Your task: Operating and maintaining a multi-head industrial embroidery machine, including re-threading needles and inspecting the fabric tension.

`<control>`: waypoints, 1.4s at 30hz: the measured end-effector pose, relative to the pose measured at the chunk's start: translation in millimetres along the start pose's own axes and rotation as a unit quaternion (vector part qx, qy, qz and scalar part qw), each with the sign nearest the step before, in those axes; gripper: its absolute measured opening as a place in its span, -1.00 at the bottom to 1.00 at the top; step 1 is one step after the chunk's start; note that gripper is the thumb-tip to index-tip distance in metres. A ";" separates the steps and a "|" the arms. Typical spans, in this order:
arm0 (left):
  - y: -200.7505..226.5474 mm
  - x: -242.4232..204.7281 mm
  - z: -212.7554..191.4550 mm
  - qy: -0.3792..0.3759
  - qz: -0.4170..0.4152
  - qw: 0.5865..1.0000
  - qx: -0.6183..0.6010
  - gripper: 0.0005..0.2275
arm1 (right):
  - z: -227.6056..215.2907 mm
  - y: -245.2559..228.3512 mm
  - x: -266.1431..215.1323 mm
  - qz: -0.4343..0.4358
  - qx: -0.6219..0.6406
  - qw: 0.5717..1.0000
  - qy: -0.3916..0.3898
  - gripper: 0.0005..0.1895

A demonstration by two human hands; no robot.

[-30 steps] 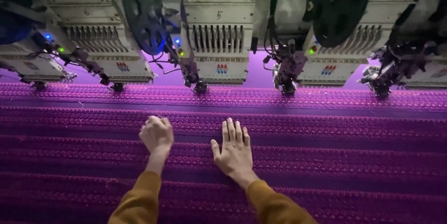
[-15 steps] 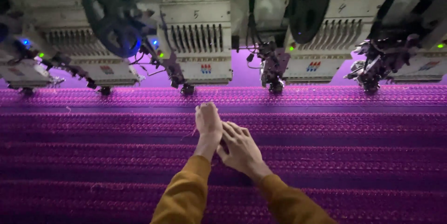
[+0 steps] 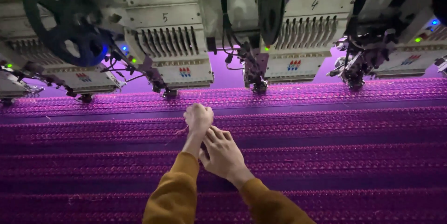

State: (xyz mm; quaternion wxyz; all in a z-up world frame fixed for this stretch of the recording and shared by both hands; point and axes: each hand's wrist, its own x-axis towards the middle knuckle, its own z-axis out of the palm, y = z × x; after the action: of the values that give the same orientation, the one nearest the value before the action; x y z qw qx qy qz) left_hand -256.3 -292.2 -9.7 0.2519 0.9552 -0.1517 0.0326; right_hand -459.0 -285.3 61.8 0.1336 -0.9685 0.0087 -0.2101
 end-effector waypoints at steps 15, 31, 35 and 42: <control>-18.2 -4.5 -9.3 -0.041 0.063 0.982 -0.171 -0.72 | 3.3 7.2 -3.6 -0.009 0.014 0.999 0.036 -0.48; -57.5 -295.3 -104.5 0.160 -0.072 0.930 -0.323 -0.85 | -17.9 -45.0 -105.9 0.126 0.260 0.957 -0.003 -0.52; -14.4 -362.2 -148.5 -0.051 -0.084 0.925 -0.368 -0.93 | -139.6 -107.7 -156.7 0.168 0.553 0.814 0.058 -0.49; 27.7 -423.4 -246.4 -0.118 0.039 0.895 -0.429 -0.91 | -247.1 -192.4 -203.0 0.415 0.836 0.348 -0.087 -0.27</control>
State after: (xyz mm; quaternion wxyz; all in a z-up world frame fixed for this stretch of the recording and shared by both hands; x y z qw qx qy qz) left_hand -664.2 -78.3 159.3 0.6163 0.7443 -0.2167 -0.1385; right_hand -752.8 -148.0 246.5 0.9441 -0.2405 0.2175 0.0591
